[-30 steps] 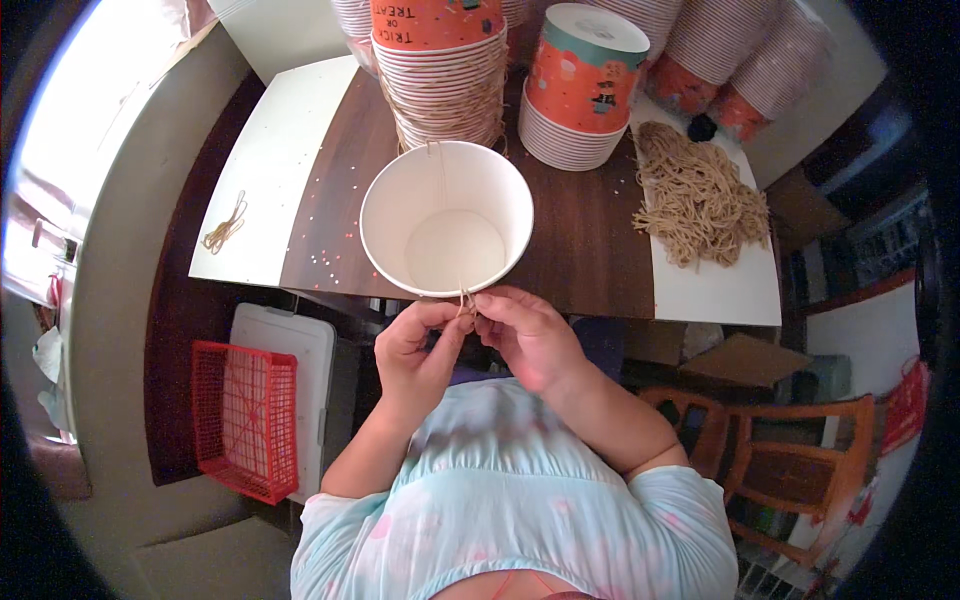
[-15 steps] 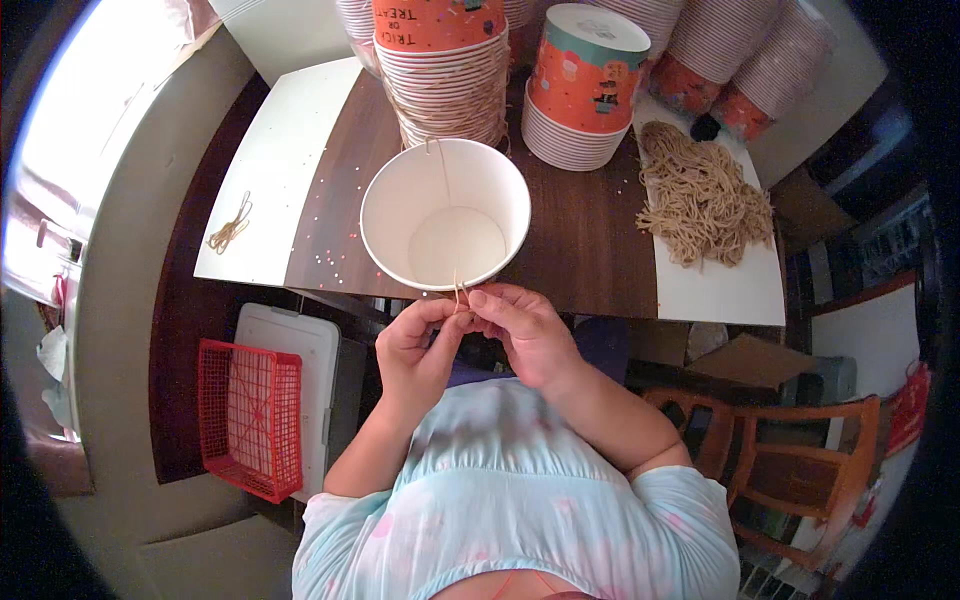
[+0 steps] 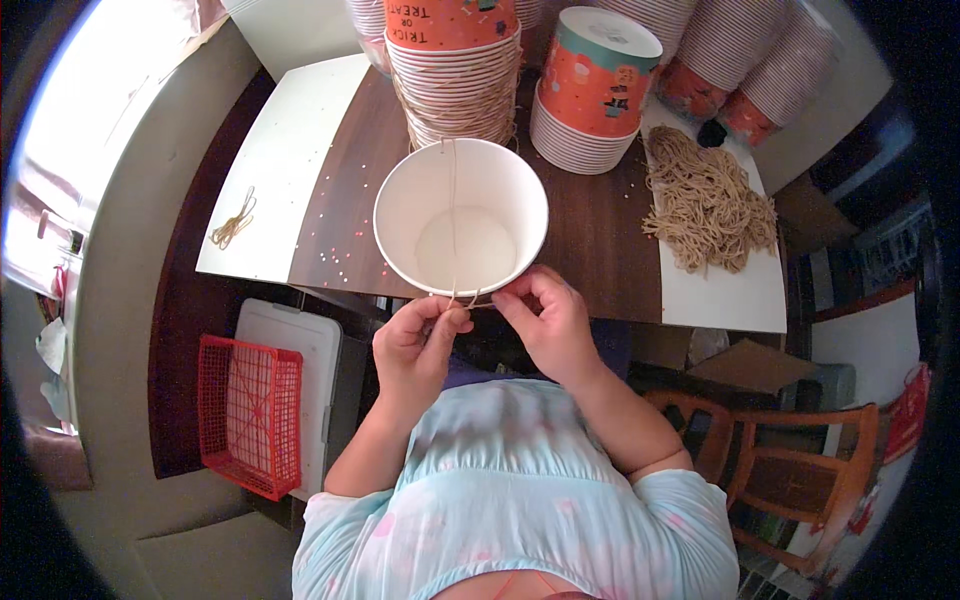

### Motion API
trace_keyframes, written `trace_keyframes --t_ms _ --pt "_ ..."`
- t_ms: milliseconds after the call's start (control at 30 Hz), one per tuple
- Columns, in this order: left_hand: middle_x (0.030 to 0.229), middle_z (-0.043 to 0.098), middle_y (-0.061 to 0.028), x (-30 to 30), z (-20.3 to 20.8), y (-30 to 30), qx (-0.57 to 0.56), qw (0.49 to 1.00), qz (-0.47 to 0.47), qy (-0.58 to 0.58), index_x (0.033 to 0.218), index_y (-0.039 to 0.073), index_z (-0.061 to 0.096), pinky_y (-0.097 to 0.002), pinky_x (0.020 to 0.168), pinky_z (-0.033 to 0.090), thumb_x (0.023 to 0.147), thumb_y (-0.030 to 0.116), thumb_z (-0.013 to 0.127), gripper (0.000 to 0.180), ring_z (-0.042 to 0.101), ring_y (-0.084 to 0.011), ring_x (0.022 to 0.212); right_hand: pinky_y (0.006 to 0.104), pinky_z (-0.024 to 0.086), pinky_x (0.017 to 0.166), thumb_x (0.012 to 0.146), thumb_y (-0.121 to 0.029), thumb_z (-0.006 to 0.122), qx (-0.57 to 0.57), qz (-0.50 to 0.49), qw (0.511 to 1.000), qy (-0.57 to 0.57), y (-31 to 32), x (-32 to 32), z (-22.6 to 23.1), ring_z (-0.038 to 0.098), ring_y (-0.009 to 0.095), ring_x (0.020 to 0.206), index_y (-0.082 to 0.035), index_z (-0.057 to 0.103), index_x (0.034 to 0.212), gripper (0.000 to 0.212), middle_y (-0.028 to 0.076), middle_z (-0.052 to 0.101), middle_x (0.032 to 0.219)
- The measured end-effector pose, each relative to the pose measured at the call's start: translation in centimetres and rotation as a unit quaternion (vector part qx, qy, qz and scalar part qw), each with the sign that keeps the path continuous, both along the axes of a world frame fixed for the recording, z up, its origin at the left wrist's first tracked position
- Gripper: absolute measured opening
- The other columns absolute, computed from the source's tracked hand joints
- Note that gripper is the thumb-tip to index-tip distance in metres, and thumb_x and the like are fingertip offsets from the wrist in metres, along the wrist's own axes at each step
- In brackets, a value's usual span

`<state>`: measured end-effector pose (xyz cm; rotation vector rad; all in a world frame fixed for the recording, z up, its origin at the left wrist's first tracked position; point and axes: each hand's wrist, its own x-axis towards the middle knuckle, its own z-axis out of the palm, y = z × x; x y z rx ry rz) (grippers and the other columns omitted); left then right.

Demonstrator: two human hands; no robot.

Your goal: Manually threading and securing string handles into the holes of paper buckets.

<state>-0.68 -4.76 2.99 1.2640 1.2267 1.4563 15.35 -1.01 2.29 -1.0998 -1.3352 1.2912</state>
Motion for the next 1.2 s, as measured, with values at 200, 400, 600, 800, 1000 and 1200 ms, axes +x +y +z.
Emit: trace_keyframes --t_ms 200,400,600,800,1000,1200 --pt "0.086 0.065 -0.0058 0.2 0.3 -0.3 -0.035 0.993 -0.065 -0.094 0.093 -0.007 0.062 -0.0226 0.07 0.052 0.09 0.003 0.059 0.012 0.061 -0.0098 0.076 0.041 0.04 0.065 0.077 -0.014 0.068 0.319 -0.14 0.891 -0.291 0.4 -0.3 0.2 0.055 0.03 0.071 -0.007 0.056 0.074 0.015 0.009 0.054 0.074" --pt "0.081 0.063 -0.0081 -0.9 1.5 -0.1 0.044 0.995 -0.004 0.086 0.091 -0.004 0.065 -0.0221 0.064 0.047 0.085 0.0 0.062 0.007 0.059 -0.0113 0.072 0.0372 0.041 0.072 0.074 -0.018 0.073 0.189 -0.061 0.96 -0.196 0.1 0.5 0.9 0.056 0.023 0.068 -0.008 0.06 0.089 0.022 0.005 0.058 0.086" --pt "0.082 0.059 -0.0087 -1.0 2.5 0.2 0.175 0.963 0.049 0.201 0.087 0.001 0.065 -0.0256 0.065 0.045 0.076 -0.004 0.067 0.012 0.056 -0.0169 0.073 0.0388 0.04 0.077 0.071 -0.017 0.073 0.439 -0.086 0.845 -0.291 -0.9 -0.1 2.2 0.055 0.024 0.089 -0.011 0.059 0.104 0.036 0.006 0.057 0.105" --pt "0.081 0.058 -0.0084 -0.7 4.2 0.4 0.222 0.957 0.025 0.186 0.083 0.0 0.064 -0.026 0.067 0.044 0.074 -0.004 0.068 0.011 0.055 -0.0178 0.077 0.0374 0.04 0.073 0.068 -0.013 0.073 0.492 -0.068 0.842 -0.212 0.3 -2.3 2.0 0.056 0.022 0.083 -0.013 0.06 0.093 0.027 0.003 0.06 0.099" --pt "0.083 0.056 -0.0085 -1.9 6.4 0.4 0.239 0.965 -0.108 -0.017 0.078 -0.002 0.062 -0.0276 0.071 0.043 0.077 0.0 0.067 0.005 0.052 -0.0174 0.079 0.0324 0.038 0.073 0.065 -0.012 0.076 0.442 -0.099 0.856 -0.249 1.0 -1.5 2.9 0.056 0.017 0.079 -0.016 0.067 0.078 0.016 -0.002 0.065 0.09" --pt "0.09 0.053 -0.0066 -1.6 6.2 2.0 0.177 0.955 -0.145 -0.188 0.081 -0.002 0.062 -0.027 0.077 0.043 0.084 0.008 0.064 0.01 0.051 -0.014 0.084 0.0364 0.038 0.072 0.069 -0.023 0.074 0.412 -0.093 0.838 -0.346 1.1 -1.7 3.2 0.054 0.018 0.08 -0.019 0.065 0.078 0.013 -0.005 0.06 0.078"
